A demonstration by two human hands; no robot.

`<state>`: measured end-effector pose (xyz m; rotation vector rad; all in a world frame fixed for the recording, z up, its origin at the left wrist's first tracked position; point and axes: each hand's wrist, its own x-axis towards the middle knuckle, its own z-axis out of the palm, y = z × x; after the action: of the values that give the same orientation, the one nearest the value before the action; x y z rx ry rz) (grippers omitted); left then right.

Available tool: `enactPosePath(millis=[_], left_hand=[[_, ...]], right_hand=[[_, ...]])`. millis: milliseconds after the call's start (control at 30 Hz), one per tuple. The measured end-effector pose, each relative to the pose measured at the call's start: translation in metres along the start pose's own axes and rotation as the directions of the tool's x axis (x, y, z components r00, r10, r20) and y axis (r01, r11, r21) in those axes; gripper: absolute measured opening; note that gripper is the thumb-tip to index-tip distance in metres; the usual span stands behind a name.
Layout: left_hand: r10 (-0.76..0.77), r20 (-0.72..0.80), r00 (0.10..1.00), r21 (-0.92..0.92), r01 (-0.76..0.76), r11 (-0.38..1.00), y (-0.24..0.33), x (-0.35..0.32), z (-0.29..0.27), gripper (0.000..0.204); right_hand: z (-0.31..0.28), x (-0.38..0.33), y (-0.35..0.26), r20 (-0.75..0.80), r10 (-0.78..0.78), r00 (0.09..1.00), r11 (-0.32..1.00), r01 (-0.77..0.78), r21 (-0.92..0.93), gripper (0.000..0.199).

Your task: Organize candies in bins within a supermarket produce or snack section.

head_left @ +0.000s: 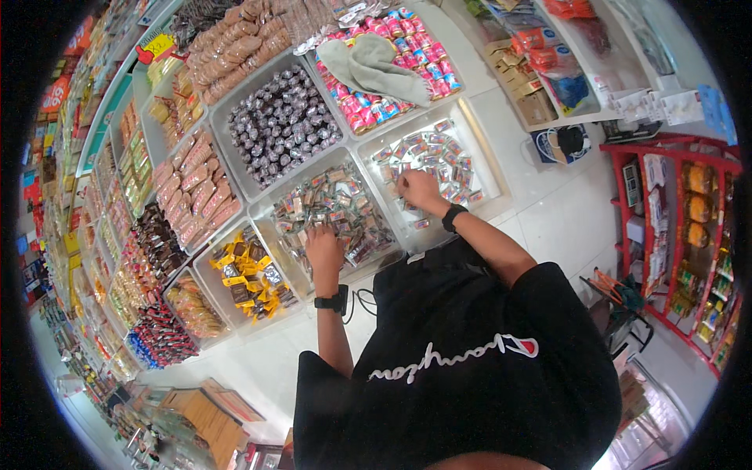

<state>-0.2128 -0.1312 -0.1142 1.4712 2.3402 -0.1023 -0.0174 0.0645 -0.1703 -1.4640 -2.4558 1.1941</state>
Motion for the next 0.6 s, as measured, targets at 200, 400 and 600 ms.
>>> enactPosePath(millis=[200, 400, 600], left_hand=[[0.067, -0.067, 0.996, -0.061, -0.071, 0.996, -0.006, -0.014, -0.002, 0.034], [0.034, -0.034, 0.999, -0.14, -0.038, 0.989, -0.014, -0.017, -0.001, 0.034], [0.022, -0.145, 0.989, -0.264, -0.06, 0.963, -0.011, -0.024, -0.009, 0.028]], right_hand=[[-0.042, -0.006, 0.002, 0.093, 0.013, 0.996, 0.995, -0.022, 0.101, 0.014], [-0.053, -0.013, 0.019, 0.137, -0.086, 0.987, 0.976, 0.056, 0.211, 0.015], [-0.094, -0.046, -0.028, 0.209, -0.123, 0.97, 0.937, 0.045, 0.347, 0.019]])
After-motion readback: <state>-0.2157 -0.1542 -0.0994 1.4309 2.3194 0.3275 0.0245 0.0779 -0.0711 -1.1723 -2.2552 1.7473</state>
